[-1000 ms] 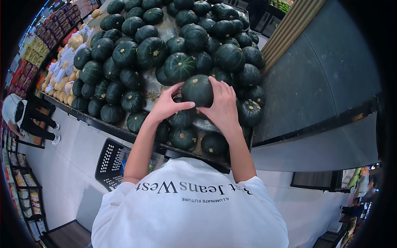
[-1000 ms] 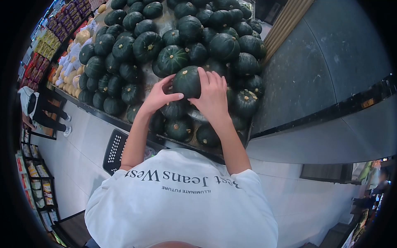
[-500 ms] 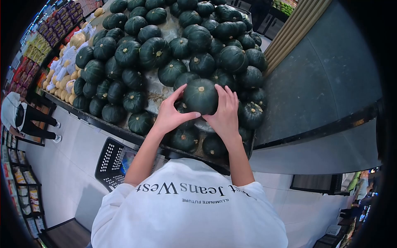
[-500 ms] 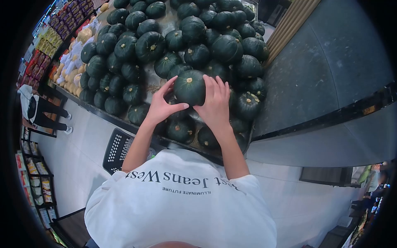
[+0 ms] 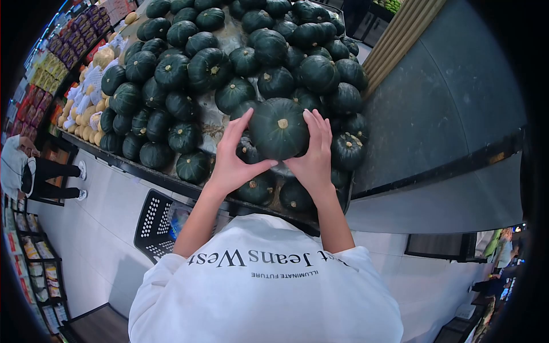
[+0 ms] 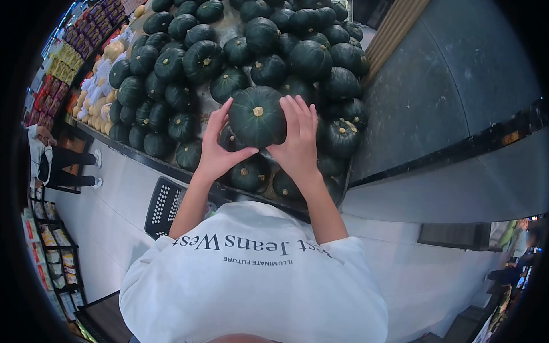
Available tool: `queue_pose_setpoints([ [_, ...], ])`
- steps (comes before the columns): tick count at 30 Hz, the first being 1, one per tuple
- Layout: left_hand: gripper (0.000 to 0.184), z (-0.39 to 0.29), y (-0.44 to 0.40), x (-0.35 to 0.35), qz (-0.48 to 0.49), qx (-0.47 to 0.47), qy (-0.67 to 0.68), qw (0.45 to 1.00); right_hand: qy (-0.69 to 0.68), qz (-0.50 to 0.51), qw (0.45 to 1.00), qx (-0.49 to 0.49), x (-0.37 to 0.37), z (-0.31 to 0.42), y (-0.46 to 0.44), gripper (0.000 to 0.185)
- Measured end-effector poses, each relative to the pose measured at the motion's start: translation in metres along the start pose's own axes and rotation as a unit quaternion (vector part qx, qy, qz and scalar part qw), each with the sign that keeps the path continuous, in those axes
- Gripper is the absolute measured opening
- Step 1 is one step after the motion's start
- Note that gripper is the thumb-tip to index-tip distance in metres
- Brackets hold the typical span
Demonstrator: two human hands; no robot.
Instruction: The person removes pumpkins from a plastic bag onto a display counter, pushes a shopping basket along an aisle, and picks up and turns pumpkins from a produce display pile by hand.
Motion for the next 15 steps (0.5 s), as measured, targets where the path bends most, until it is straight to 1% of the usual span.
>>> queue_pose_setpoints([
  [1,0.098,-0.001,0.001,0.001,-0.005,0.004,0.004,1.0,-0.012,-0.018,1.0,-0.006,-0.003,0.002,0.001,0.093],
  [5,0.101,0.006,0.005,0.004,0.0,-0.006,0.001,1.0,-0.041,-0.012,0.999,0.01,-0.001,-0.002,0.008,0.093],
  [8,0.101,0.016,0.011,0.012,0.026,-0.038,0.052,0.998,-0.072,0.004,0.997,0.035,-0.002,-0.005,0.013,0.094],
  [11,0.103,0.011,0.014,0.018,0.03,-0.039,0.159,0.986,-0.116,0.004,0.991,0.064,-0.001,-0.009,0.021,0.096],
  [14,0.105,0.0,0.016,0.021,0.039,-0.008,0.188,0.981,-0.145,-0.015,0.987,0.071,-0.001,-0.011,0.026,0.098],
  [15,0.105,-0.003,0.018,0.022,0.038,0.017,0.184,0.982,-0.158,-0.023,0.985,0.07,-0.001,-0.012,0.028,0.097],
])
Point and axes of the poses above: each hand's wrist, its own y-axis away from the middle knuckle, its own x-axis out of the palm, z = x × y, the point moved 10 cm from there along -y, towards the middle knuckle, and after that the axes turned 7 degrees about -x, right-handed, at the moved point
